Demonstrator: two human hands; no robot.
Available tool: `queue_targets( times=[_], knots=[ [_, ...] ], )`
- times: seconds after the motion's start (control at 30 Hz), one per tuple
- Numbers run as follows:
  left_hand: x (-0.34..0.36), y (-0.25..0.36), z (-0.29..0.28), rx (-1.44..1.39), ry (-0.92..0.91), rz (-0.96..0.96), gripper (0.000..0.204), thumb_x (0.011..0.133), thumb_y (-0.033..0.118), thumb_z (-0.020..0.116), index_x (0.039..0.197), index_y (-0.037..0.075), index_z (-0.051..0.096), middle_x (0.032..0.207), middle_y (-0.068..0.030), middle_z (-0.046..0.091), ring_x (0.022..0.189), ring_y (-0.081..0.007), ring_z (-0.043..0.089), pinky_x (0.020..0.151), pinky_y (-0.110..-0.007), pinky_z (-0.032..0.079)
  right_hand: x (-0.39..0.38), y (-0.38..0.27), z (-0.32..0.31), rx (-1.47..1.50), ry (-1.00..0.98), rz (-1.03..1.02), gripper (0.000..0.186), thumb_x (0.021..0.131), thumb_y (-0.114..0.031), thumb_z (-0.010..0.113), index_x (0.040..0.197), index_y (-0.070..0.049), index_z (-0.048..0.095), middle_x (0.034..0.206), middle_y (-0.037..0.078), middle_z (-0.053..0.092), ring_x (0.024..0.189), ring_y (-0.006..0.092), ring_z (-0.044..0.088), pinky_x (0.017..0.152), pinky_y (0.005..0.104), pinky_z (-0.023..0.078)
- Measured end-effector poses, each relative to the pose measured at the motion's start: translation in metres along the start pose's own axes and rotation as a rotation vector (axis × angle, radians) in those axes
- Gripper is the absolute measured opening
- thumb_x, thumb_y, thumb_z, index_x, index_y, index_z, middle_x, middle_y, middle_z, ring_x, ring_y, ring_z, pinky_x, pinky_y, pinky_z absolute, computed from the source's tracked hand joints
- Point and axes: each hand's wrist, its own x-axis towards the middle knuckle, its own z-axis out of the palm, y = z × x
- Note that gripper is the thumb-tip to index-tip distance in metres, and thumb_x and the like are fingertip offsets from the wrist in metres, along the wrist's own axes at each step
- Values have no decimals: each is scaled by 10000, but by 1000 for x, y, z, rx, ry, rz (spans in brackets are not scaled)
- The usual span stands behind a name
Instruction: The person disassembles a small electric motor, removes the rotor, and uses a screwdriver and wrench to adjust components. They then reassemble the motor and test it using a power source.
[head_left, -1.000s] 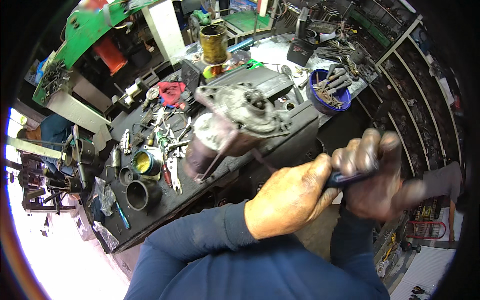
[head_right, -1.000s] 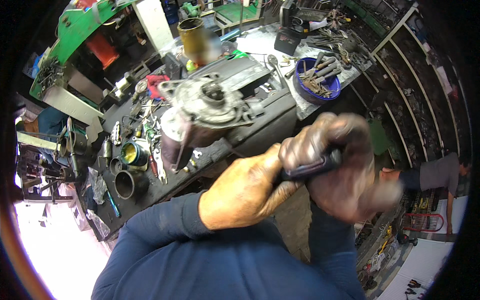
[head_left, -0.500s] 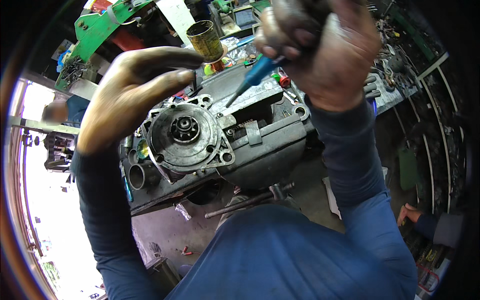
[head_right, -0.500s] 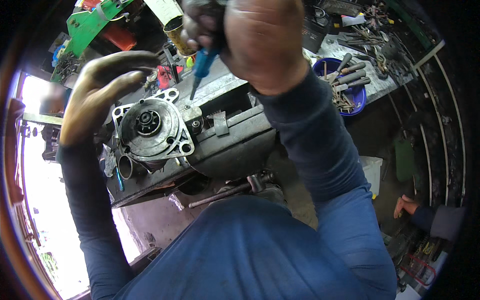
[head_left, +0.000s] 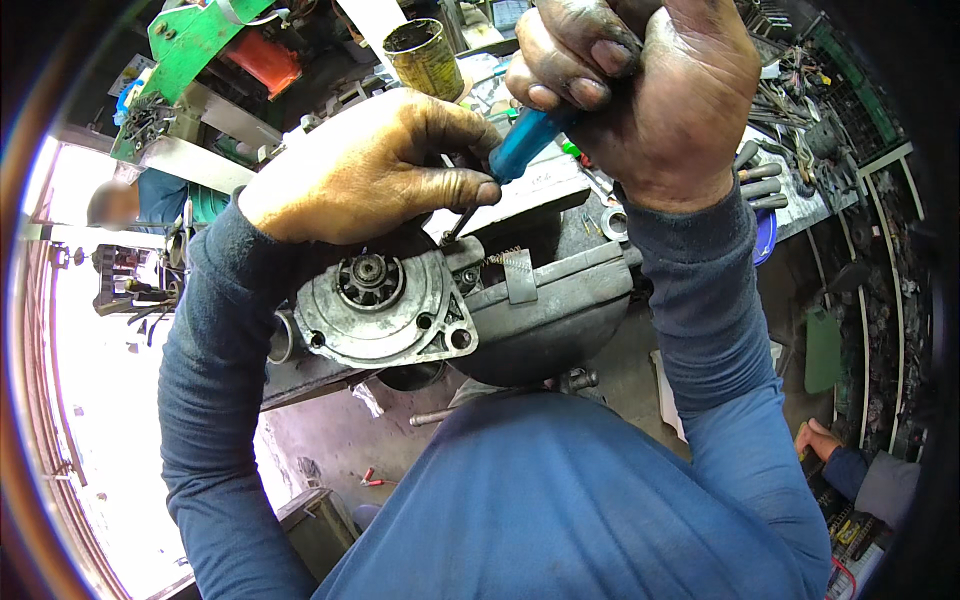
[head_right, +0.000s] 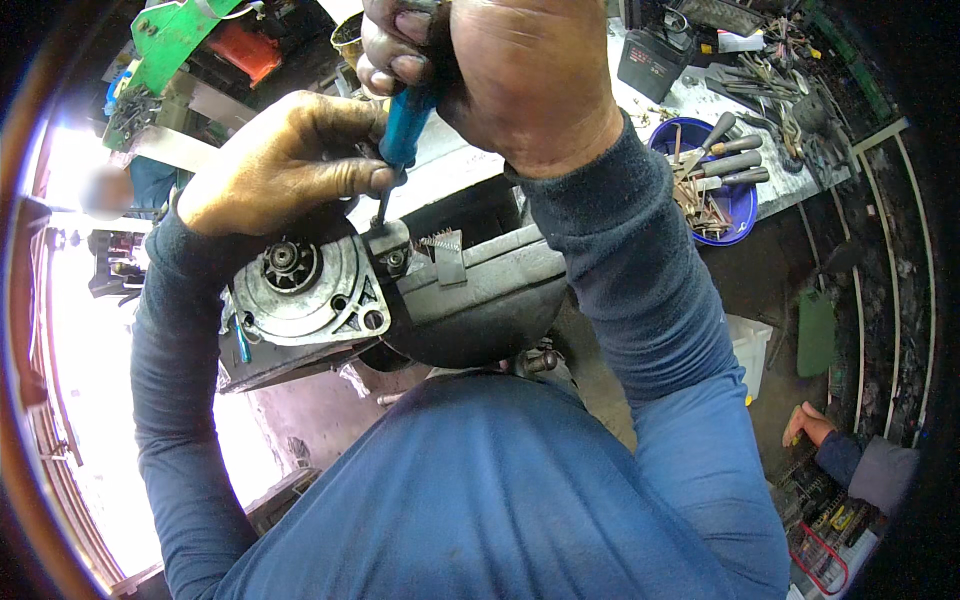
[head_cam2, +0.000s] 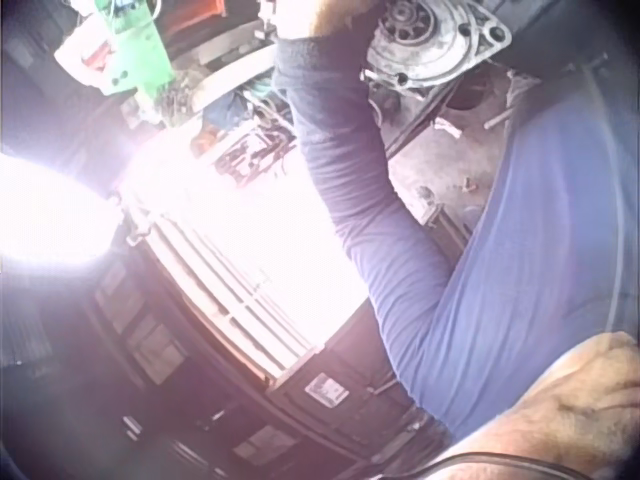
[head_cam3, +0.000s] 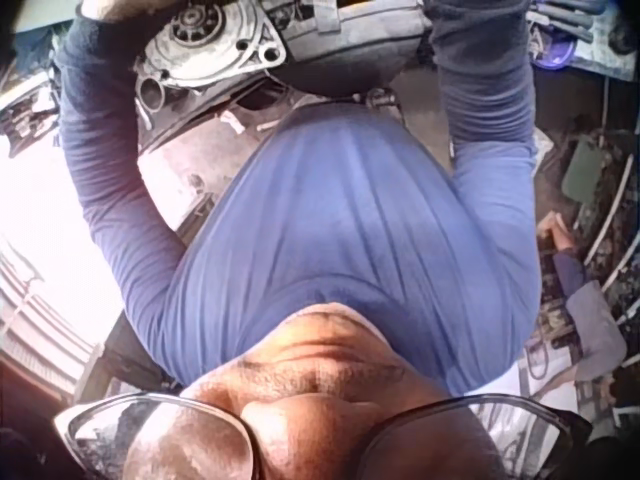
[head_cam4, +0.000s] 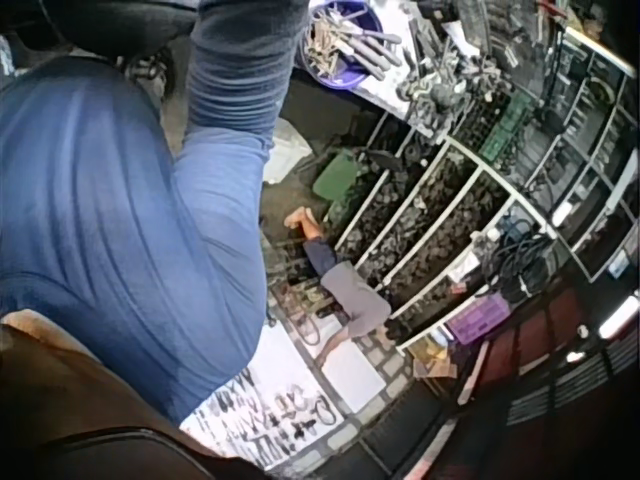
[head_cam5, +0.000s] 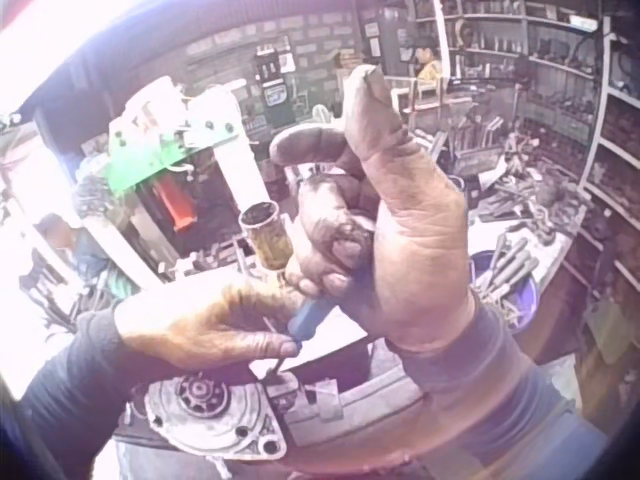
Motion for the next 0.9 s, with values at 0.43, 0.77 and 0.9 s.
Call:
queue_targets(
  times=[0.43, 0.77, 0.9],
  knots=[
    [1, 1, 11, -201, 172, 116, 395, 876, 148, 800, 1193, -37, 657, 999, -88, 725, 899, -155, 663, 851, -342, 553, -11, 26, 12, 9, 266, -234, 204, 1086, -198, 568, 1039, -6, 621, 659, 8, 546, 532, 82, 499, 480, 236, 427],
    [12, 10, 14, -189, 55, 22, 200, 996, 95, 675, 1150, -33, 669, 1056, -117, 735, 964, -192, 711, 872, -348, 576, 66, 53, -43, 579, -1182, 85, 409, 1018, -128, 456, 1331, 131, 490, 602, 60, 501, 510, 188, 510, 511, 354, 475],
    [9, -2, 9, -172, -33, 54, 254, 993, 130, 688, 1195, -23, 673, 1124, -130, 729, 1024, -201, 696, 911, -358, 558, 23, 50, -37, 255, -382, 22, 319, 1003, -106, 455, 1226, 91, 569, 588, 34, 491, 420, 125, 408, 452, 295, 401]
  ],
)
